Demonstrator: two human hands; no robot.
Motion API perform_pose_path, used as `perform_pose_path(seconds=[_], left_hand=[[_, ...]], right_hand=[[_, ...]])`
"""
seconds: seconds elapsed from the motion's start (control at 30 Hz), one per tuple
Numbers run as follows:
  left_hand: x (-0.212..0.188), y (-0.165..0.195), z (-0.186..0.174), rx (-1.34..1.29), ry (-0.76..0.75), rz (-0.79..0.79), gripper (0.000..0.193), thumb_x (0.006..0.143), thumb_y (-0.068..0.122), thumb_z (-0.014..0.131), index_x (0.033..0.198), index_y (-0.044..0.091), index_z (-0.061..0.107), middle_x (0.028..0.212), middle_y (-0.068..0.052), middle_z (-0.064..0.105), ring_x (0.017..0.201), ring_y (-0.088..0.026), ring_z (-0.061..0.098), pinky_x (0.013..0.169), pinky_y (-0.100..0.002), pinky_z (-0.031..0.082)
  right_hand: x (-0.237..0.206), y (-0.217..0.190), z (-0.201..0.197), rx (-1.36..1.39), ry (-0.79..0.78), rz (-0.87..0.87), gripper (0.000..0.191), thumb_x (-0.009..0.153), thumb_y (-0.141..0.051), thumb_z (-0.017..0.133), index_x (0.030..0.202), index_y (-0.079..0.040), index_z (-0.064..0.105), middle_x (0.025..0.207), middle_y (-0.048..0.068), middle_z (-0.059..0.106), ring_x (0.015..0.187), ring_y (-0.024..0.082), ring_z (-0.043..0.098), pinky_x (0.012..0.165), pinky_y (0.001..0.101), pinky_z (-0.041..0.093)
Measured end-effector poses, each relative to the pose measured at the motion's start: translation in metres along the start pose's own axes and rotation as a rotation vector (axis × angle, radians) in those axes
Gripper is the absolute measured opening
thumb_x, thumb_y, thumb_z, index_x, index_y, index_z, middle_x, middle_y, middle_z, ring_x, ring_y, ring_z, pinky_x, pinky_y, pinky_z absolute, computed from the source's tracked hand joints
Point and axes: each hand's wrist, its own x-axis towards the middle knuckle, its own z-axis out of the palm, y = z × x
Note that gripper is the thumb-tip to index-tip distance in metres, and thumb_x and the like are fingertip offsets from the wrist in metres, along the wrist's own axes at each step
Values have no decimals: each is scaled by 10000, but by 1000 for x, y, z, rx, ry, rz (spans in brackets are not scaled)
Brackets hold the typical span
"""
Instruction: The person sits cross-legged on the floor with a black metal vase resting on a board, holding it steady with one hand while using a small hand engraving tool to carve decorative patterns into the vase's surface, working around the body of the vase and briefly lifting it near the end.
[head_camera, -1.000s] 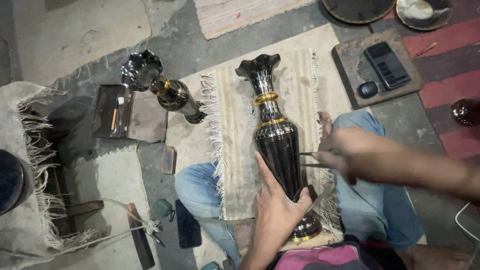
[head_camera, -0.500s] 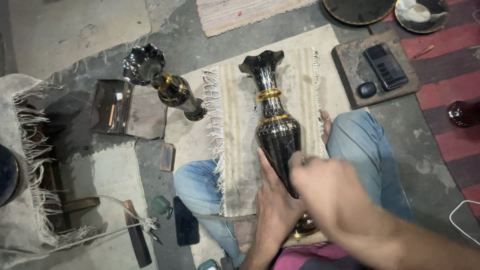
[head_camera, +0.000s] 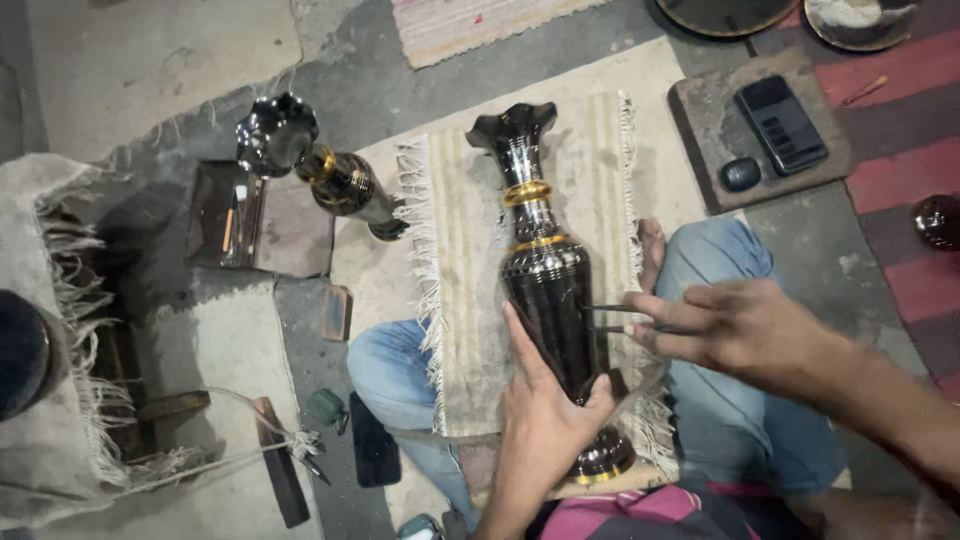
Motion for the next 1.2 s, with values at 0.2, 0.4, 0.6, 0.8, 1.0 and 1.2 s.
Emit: perform_pose_path(seconds=[0.2,0.4,0.6,0.8,1.0,1.2], left_hand=[[1,11,0,75,-8,-77,1295,754,330,802,1582,-23,-128,1116,-351,666,939,-521,680,841,-545,546],[-3,22,13,189,158,-81,1231,794,385,830,1595,5,-24,1250,-355,629,959,-517,682,821,-529,554],[13,-8,-7,-460,-66,6,1228,818,329,782,1637,21,-80,1300,-331,606,1114,-409,658,938,-442,556],[7,2,-14,-112,-37,-251,1242,785,410,776,1619,33,-65,1303,-280,673,1142,-369,704,987,-408,535],[6,18,-3,23,71,-308,1252,762,426,775,1634,59,-45,1292,-282,663,1136,-398,689,998,-440,529],[11,2,-24,-197,14,-4,1242,786,383,811,1599,22,-56,1269,-305,658,1136,-420,695,968,-469,525]], right_hand=[[21,21,-27,-229,-96,-208,340,714,-150,634,1045,-132,708,1432,79,635,846,244,723,581,379,612],[7,5,-34,249,199,15,529,702,-101,700,1220,-193,753,1247,94,713,767,247,729,600,353,587],[-17,-20,2,834,486,662,438,825,-81,765,1258,-133,731,882,70,759,634,130,619,552,266,502],[-17,-36,46,1029,475,885,414,804,-101,791,1217,-109,763,881,39,823,511,70,570,453,232,494],[-10,-43,49,1136,473,964,420,807,-110,787,1226,-93,755,851,48,818,535,67,573,440,237,472],[1,-51,46,1085,442,942,411,796,-107,804,1204,-71,773,839,53,812,533,88,583,454,249,477]])
